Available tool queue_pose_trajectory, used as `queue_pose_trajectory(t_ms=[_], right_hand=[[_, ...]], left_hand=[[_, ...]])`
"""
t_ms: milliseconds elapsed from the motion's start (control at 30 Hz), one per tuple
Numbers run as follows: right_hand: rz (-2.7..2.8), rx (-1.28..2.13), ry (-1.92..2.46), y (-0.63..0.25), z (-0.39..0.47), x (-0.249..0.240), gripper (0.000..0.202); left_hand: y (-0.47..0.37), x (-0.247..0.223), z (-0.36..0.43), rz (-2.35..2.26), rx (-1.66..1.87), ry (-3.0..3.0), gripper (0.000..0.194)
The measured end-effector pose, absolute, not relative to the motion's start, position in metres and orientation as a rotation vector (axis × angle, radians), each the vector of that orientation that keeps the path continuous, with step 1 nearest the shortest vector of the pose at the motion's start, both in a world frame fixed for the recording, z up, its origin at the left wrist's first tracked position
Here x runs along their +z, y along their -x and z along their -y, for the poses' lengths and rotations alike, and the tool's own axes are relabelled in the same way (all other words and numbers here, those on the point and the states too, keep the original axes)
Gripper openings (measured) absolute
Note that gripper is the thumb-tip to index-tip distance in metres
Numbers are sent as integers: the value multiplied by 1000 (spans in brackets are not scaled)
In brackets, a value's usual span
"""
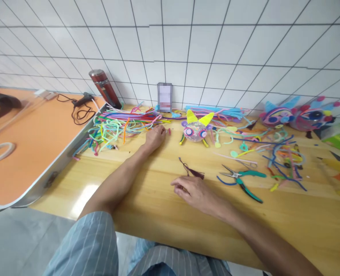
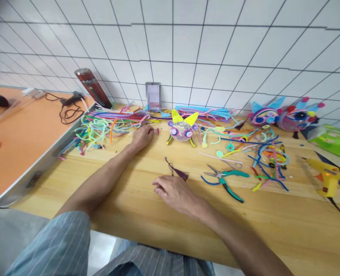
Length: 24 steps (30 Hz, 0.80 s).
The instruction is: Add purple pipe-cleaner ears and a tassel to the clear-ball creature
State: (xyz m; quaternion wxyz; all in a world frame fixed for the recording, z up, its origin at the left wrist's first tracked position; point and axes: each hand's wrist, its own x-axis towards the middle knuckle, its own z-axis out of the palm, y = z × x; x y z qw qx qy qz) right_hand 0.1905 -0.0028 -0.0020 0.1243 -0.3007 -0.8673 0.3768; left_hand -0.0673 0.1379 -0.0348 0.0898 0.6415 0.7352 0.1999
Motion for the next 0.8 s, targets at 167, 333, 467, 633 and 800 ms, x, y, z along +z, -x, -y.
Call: queue_pose_trajectory(t_ms=[167,333,467,633,800], right_hand=[[2529,1109,891,-187,3,-12,18],[2431,925,901,-196,-5,-12,20],[2157,846,1046,-208,-20,5,19],[1868,741,1189,-216,-38,26,34],[1796,866,1222,-210,-39,25,26]], left_hand=[[70,-34,-137,-2154,751,-1819,14],[68,-14,-128,-2023,1030,-1810,13],[42,5,-116,-1746,1173,-1854,14],[-4,14,-83,-1172,1194,-1622,10],[-20,6,-43,-932,1081,-1182,24]])
